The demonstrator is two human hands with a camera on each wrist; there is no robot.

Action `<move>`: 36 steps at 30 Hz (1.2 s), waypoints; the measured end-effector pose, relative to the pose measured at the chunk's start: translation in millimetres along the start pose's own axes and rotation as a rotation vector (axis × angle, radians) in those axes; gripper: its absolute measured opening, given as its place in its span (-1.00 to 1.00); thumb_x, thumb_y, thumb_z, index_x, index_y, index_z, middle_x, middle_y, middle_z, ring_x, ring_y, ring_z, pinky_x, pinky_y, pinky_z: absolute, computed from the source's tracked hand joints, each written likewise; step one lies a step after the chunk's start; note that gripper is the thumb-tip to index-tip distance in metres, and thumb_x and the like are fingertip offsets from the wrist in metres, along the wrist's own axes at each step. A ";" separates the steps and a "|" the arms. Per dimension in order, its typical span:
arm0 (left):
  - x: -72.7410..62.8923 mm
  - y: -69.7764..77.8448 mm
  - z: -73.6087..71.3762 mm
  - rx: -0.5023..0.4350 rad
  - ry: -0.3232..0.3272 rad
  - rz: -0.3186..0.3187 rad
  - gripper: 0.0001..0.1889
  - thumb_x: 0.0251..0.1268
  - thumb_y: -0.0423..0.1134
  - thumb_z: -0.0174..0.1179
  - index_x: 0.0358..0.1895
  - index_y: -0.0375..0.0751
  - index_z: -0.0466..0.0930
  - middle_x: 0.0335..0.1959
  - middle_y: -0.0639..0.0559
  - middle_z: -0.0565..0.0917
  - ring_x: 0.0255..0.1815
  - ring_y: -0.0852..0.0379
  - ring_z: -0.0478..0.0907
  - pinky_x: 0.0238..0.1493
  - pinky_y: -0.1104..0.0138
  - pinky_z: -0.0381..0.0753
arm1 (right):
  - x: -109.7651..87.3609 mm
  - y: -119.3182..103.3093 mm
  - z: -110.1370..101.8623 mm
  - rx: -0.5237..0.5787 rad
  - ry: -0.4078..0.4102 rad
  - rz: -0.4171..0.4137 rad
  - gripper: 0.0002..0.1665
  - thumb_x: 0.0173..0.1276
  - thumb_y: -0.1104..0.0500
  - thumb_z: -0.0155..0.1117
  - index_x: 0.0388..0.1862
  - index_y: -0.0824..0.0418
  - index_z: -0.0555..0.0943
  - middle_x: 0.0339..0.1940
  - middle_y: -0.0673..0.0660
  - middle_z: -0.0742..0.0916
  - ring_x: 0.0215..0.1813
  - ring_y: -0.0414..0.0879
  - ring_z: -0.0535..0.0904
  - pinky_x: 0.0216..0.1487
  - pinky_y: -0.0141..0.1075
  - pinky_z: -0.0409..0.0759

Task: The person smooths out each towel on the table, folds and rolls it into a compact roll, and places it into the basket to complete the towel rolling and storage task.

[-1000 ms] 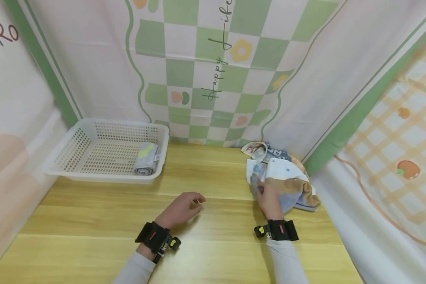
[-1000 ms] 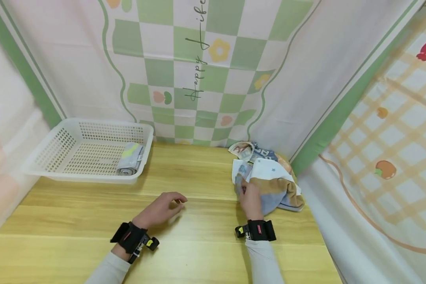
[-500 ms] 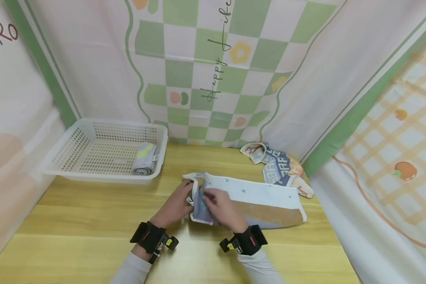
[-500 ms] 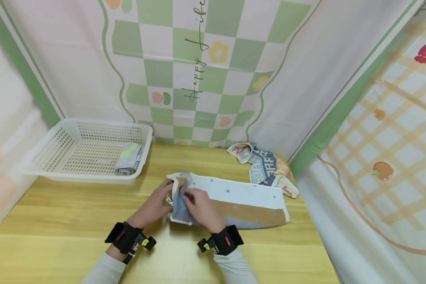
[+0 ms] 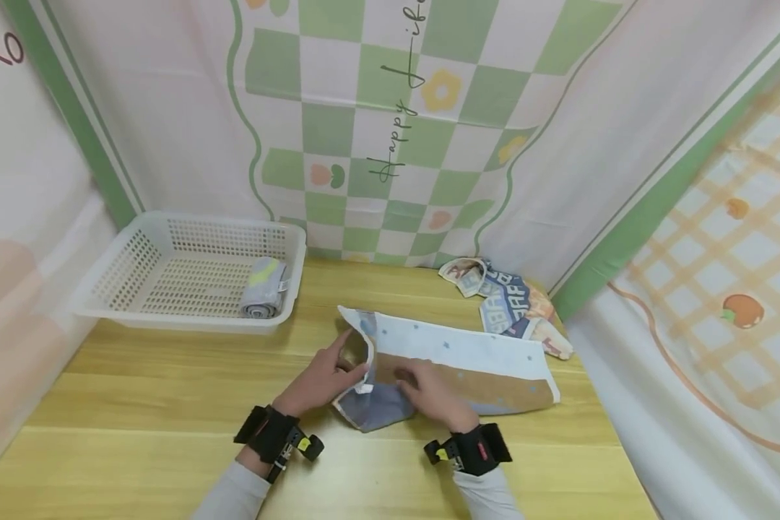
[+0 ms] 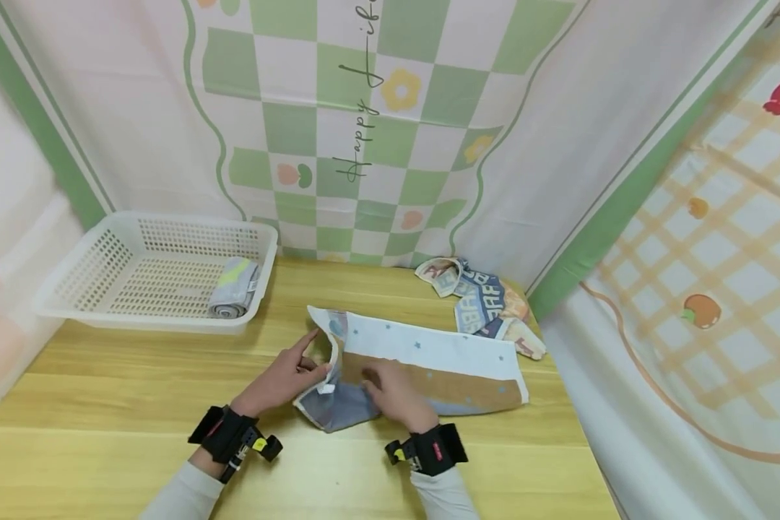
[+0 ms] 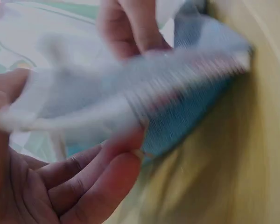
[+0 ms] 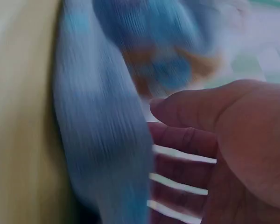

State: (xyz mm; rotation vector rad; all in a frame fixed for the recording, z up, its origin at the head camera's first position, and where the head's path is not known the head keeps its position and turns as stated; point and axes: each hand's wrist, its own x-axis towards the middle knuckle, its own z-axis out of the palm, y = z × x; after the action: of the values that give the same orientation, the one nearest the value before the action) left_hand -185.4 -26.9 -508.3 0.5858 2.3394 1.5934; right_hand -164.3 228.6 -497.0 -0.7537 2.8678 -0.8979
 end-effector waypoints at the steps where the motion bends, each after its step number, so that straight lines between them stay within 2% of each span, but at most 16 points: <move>1: -0.1 -0.4 -0.9 0.007 0.002 -0.003 -0.14 0.47 -0.13 0.17 0.62 -0.39 -0.11 -0.37 0.05 0.75 -0.40 0.24 0.62 -0.30 0.34 0.61 | -4.0 6.7 -5.9 -0.020 0.045 0.018 -0.78 0.40 0.37 0.25 -0.03 0.41 0.68 -0.11 0.28 0.77 -0.03 0.16 0.70 0.06 0.03 0.65; 4: -3.1 -2.7 -7.8 0.031 0.060 -0.007 -0.23 0.32 -0.39 0.14 0.57 -0.42 0.06 -0.62 0.13 0.58 -0.62 0.25 0.43 -0.54 0.39 0.45 | -22.2 27.9 -27.5 -0.061 0.151 0.153 -0.77 0.38 0.37 0.27 -0.04 0.47 0.68 -0.12 0.35 0.76 -0.02 0.24 0.69 0.06 0.07 0.64; 7: -10.0 -6.9 -19.0 0.055 0.147 -0.073 -0.36 0.28 -0.46 0.08 0.48 -0.38 0.27 -0.73 0.16 0.36 -0.71 0.25 0.25 -0.63 0.41 0.26 | -42.8 51.1 -51.5 -0.099 0.227 0.338 -0.67 0.39 0.33 0.24 0.02 0.57 0.62 -0.05 0.49 0.72 0.05 0.38 0.65 0.10 0.17 0.60; 10: -17.6 -13.0 -28.6 0.150 0.185 -0.161 -0.45 0.30 -0.47 0.08 0.39 -0.43 0.38 -0.68 0.11 0.35 -0.69 0.21 0.23 -0.57 0.36 0.28 | -65.6 74.4 -69.1 -0.168 0.235 0.529 -0.53 0.40 0.25 0.20 0.13 0.62 0.54 0.07 0.59 0.64 0.15 0.48 0.57 0.17 0.23 0.53; 12: -21.9 -15.9 -32.9 0.250 0.181 -0.193 -0.50 0.30 -0.47 0.09 0.33 -0.49 0.41 -0.59 0.02 0.46 -0.64 0.16 0.29 -0.50 0.31 0.35 | -79.3 87.3 -76.5 -0.190 0.218 0.631 -0.44 0.37 0.23 0.18 0.18 0.67 0.47 0.12 0.66 0.58 0.20 0.54 0.50 0.22 0.27 0.48; 15: -25.3 -16.2 -36.4 0.383 0.227 -0.171 -0.56 0.29 -0.48 0.13 0.22 -0.57 0.47 -0.41 -0.18 0.63 -0.54 0.04 0.45 -0.38 0.19 0.51 | -97.5 102.4 -82.2 -0.184 0.179 0.734 -0.32 0.38 0.18 0.13 0.25 0.73 0.36 0.21 0.74 0.47 0.26 0.60 0.40 0.28 0.32 0.40; 17: -25.1 -14.0 -36.8 0.443 0.288 -0.122 -0.60 0.29 -0.48 0.16 0.19 -0.56 0.51 -0.33 -0.24 0.68 -0.48 -0.02 0.53 -0.36 0.13 0.57 | -107.2 108.4 -86.1 -0.166 0.165 0.786 -0.26 0.40 0.13 0.09 0.29 0.74 0.29 0.23 0.77 0.42 0.28 0.63 0.34 0.30 0.35 0.36; 19: -22.4 -10.2 -36.2 0.474 0.340 -0.059 -0.64 0.31 -0.47 0.19 0.16 -0.51 0.56 -0.24 -0.27 0.70 -0.33 -0.10 0.62 -0.28 0.07 0.64 | -115.7 112.2 -90.6 -0.150 0.164 0.819 -0.22 0.43 0.08 0.07 0.32 0.75 0.25 0.26 0.77 0.40 0.28 0.64 0.33 0.30 0.36 0.36; 20: -20.4 -7.8 -35.5 0.462 0.340 -0.031 -0.63 0.32 -0.47 0.20 0.17 -0.48 0.57 -0.22 -0.26 0.70 -0.27 -0.12 0.64 -0.25 0.06 0.65 | -119.2 112.8 -93.1 -0.129 0.164 0.836 -0.20 0.46 0.06 0.06 0.34 0.75 0.22 0.27 0.76 0.40 0.29 0.63 0.33 0.31 0.35 0.36; 22: -14.7 -2.7 -33.5 0.447 0.295 0.022 -0.64 0.32 -0.46 0.24 0.17 -0.44 0.60 -0.05 -0.26 0.69 -0.04 -0.19 0.64 -0.04 0.00 0.65 | -125.7 114.3 -98.9 -0.078 0.168 0.857 -0.17 0.51 0.01 0.05 0.36 0.74 0.20 0.27 0.73 0.41 0.28 0.60 0.37 0.27 0.32 0.41; 24: -7.0 2.6 -30.5 0.427 0.201 0.059 -0.63 0.33 -0.43 0.26 0.19 -0.40 0.61 0.15 -0.29 0.64 0.21 -0.25 0.55 0.22 -0.06 0.55 | -129.9 115.1 -103.4 -0.032 0.178 0.860 -0.16 0.54 -0.05 0.07 0.37 0.71 0.23 0.26 0.69 0.47 0.25 0.54 0.44 0.22 0.26 0.47; 26: 1.6 5.1 -26.9 0.407 0.091 0.079 -0.59 0.34 -0.40 0.28 0.23 -0.41 0.58 0.28 -0.34 0.56 0.36 -0.29 0.43 0.36 -0.10 0.43 | -131.4 113.5 -105.5 0.021 0.178 0.852 -0.13 0.56 -0.10 0.08 0.41 0.66 0.22 0.28 0.66 0.49 0.27 0.51 0.44 0.22 0.23 0.49; 29: 16.7 2.2 -21.2 0.470 -0.039 0.108 -0.53 0.38 -0.32 0.28 0.30 -0.42 0.52 0.40 -0.40 0.43 0.49 -0.38 0.26 0.48 -0.19 0.23 | -131.8 111.2 -105.2 0.066 0.167 0.789 -0.11 0.55 -0.11 0.14 0.48 0.57 0.19 0.31 0.63 0.49 0.30 0.46 0.46 0.22 0.18 0.50; 32: 26.9 -3.6 -18.6 0.538 -0.118 0.071 -0.46 0.39 -0.28 0.26 0.37 -0.44 0.44 0.47 -0.46 0.31 0.54 -0.47 0.10 0.53 -0.25 0.06 | -131.2 107.2 -102.9 0.111 0.138 0.689 -0.10 0.52 0.01 0.22 0.56 0.51 0.10 0.40 0.64 0.39 0.42 0.50 0.33 0.35 0.25 0.40; 35: 29.6 -7.3 -19.4 0.582 -0.136 0.005 -0.42 0.39 -0.27 0.27 0.39 -0.46 0.40 0.50 -0.51 0.24 0.55 -0.54 0.03 0.54 -0.25 0.01 | -130.5 105.4 -98.6 0.137 0.143 0.574 -0.13 0.41 0.26 0.33 0.55 0.49 0.14 0.33 0.63 0.46 0.37 0.50 0.38 0.37 0.25 0.39; 36: 29.3 -8.0 -20.4 0.590 -0.133 -0.009 -0.41 0.38 -0.27 0.27 0.39 -0.47 0.39 0.50 -0.53 0.22 0.54 -0.56 0.02 0.55 -0.24 0.01 | -130.3 105.9 -96.7 0.141 0.156 0.545 -0.13 0.35 0.32 0.36 0.53 0.50 0.17 0.28 0.61 0.51 0.32 0.47 0.45 0.34 0.19 0.46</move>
State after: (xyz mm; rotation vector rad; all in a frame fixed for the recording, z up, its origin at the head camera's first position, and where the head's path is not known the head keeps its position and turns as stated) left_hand -221.5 -32.9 -507.6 0.7636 2.6893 0.8054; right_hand -113.4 415.3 -487.6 0.1206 2.8516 -1.0833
